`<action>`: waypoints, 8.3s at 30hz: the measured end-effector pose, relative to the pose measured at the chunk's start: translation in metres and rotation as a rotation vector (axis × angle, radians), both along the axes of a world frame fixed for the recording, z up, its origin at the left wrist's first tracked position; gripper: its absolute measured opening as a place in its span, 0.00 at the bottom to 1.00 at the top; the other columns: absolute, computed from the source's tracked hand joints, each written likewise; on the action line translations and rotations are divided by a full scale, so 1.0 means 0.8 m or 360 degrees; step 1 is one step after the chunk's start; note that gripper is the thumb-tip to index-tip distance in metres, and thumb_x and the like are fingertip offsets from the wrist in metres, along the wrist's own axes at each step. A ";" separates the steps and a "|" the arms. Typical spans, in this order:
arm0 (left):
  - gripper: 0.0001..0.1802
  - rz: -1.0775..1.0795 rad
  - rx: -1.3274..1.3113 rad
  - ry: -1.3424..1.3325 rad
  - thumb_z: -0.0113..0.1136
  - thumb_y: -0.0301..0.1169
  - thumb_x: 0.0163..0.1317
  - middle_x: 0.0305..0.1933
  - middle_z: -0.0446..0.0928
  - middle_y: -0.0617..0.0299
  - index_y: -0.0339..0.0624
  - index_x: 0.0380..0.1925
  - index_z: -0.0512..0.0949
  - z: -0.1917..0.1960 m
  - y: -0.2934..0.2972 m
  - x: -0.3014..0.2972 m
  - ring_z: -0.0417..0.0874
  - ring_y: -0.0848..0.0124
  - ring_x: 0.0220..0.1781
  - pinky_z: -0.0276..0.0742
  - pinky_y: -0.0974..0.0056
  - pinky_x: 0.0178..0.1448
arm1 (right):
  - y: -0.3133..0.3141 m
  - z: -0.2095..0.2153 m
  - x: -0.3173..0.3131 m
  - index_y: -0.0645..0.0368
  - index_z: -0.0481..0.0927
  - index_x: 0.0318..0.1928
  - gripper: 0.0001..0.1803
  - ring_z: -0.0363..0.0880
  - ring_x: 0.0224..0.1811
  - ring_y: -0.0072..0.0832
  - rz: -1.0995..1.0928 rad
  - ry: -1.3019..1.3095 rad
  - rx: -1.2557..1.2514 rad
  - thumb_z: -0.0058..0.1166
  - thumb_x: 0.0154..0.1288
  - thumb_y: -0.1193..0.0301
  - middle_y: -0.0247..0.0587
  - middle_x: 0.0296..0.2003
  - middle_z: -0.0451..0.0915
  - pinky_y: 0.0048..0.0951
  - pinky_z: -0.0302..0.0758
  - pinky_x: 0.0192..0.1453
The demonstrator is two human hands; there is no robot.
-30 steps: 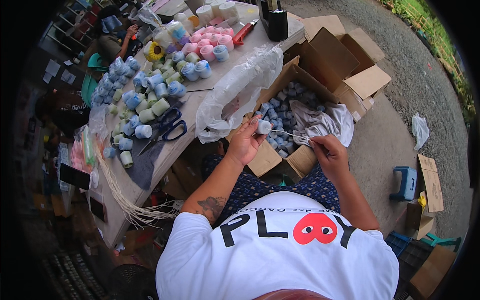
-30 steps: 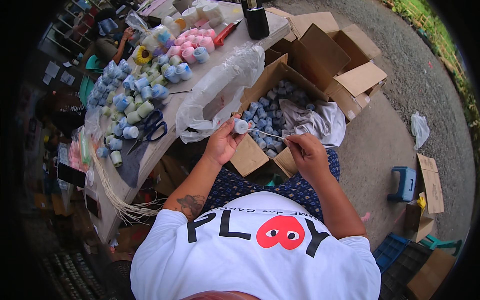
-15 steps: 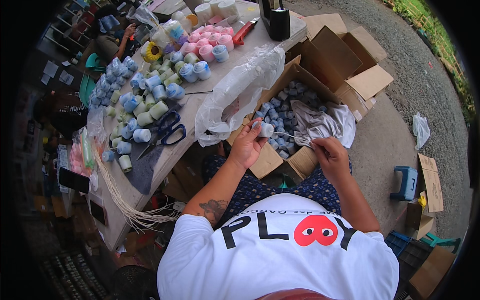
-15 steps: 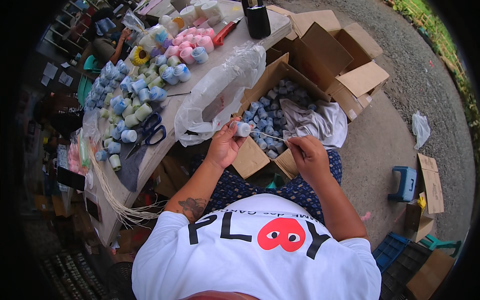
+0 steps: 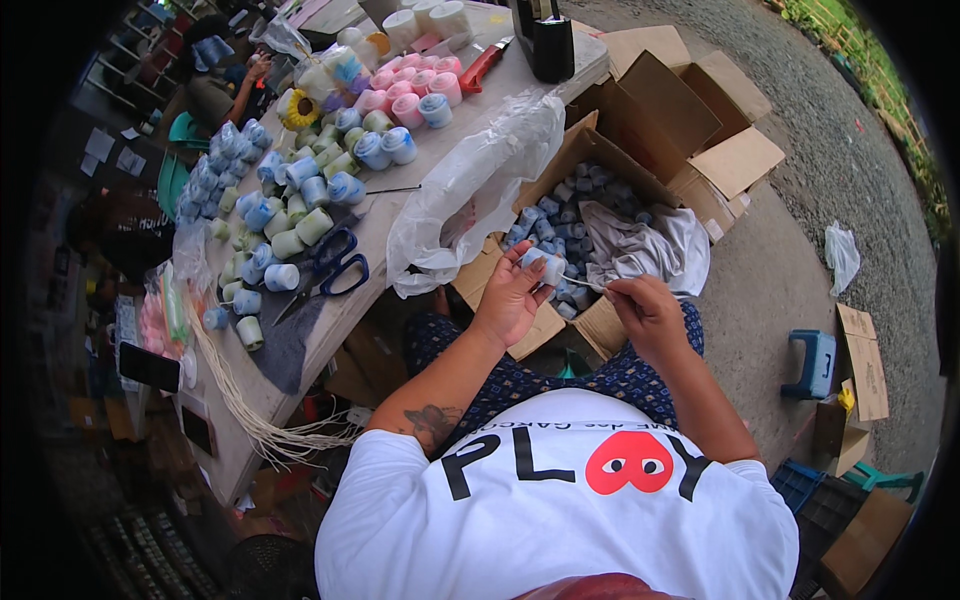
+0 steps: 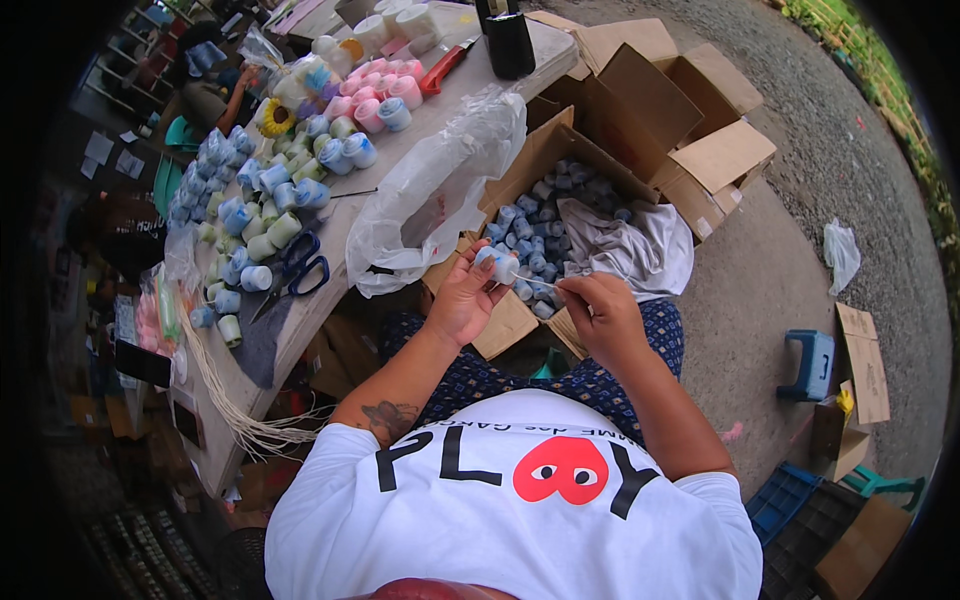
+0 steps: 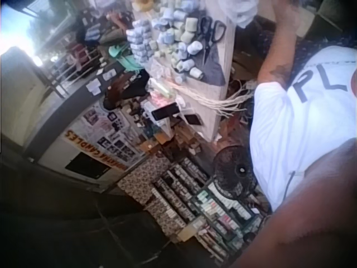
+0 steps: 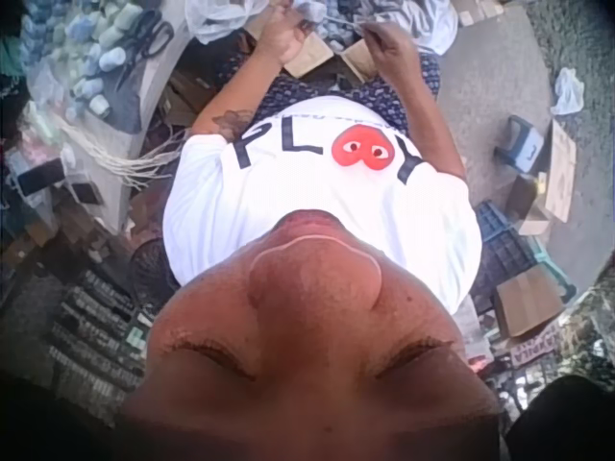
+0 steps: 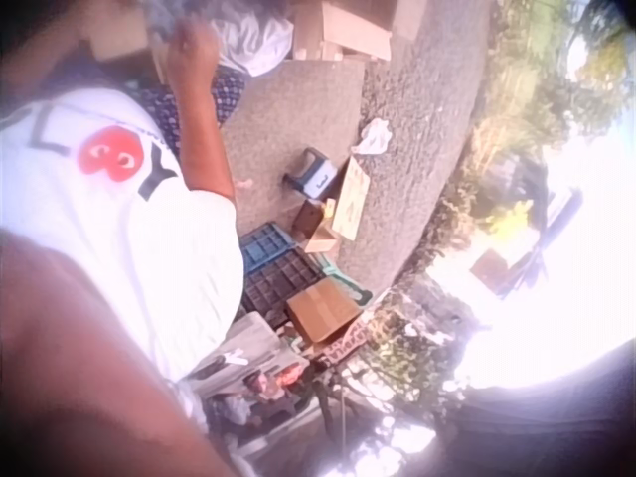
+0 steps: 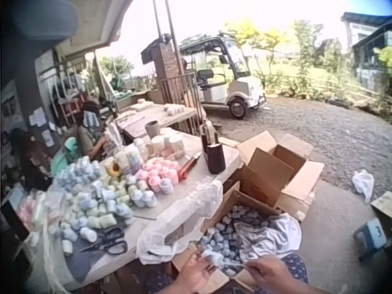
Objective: The person sits at a table and repeatedly picks up small cylindrical craft items, wraps string around them, and secures them with a knot. They use scissors to cut the string and place the finished items into a cardboard box.
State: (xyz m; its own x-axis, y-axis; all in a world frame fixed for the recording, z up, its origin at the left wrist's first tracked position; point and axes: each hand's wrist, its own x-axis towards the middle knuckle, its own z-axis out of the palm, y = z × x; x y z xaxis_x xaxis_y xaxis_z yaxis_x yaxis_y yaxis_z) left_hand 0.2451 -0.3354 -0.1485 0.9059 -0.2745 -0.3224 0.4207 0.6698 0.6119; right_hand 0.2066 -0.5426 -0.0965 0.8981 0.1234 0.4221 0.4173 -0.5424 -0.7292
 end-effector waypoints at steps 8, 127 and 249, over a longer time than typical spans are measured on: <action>0.24 -0.0010 -0.0026 -0.0112 0.59 0.28 0.61 0.56 0.70 0.51 0.46 0.56 0.62 0.019 -0.031 -0.007 0.73 0.66 0.57 0.68 0.65 0.61 | 0.007 -0.001 0.001 0.59 0.80 0.34 0.07 0.75 0.25 0.35 0.0003 -0.0027 -0.0052 0.61 0.53 0.76 0.41 0.25 0.77 0.32 0.70 0.29; 0.13 0.0209 0.0127 -0.0247 0.54 0.38 0.65 0.35 0.79 0.59 0.38 0.36 0.79 0.029 0.030 0.011 0.77 0.71 0.39 0.73 0.65 0.50 | -0.013 -0.026 0.042 0.62 0.79 0.37 0.05 0.76 0.36 0.43 0.0401 0.0204 -0.0255 0.53 0.62 0.74 0.45 0.30 0.78 0.34 0.72 0.39; 0.17 0.0133 0.0815 -0.0924 0.46 0.36 0.70 0.56 0.71 0.52 0.36 0.51 0.74 0.005 -0.010 0.090 0.74 0.68 0.55 0.64 0.64 0.62 | 0.002 -0.056 0.075 0.61 0.76 0.48 0.15 0.76 0.45 0.24 0.0637 0.0959 0.0273 0.47 0.70 0.64 0.40 0.40 0.80 0.26 0.71 0.50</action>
State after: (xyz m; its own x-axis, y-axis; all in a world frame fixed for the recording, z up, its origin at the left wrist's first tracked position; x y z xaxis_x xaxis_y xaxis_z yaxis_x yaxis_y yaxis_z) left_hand 0.3167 -0.3432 -0.1446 0.9796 -0.1425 0.1419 -0.1014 0.2595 0.9604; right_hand 0.2666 -0.5407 -0.1417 0.8803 0.4664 -0.0867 0.0601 -0.2909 -0.9549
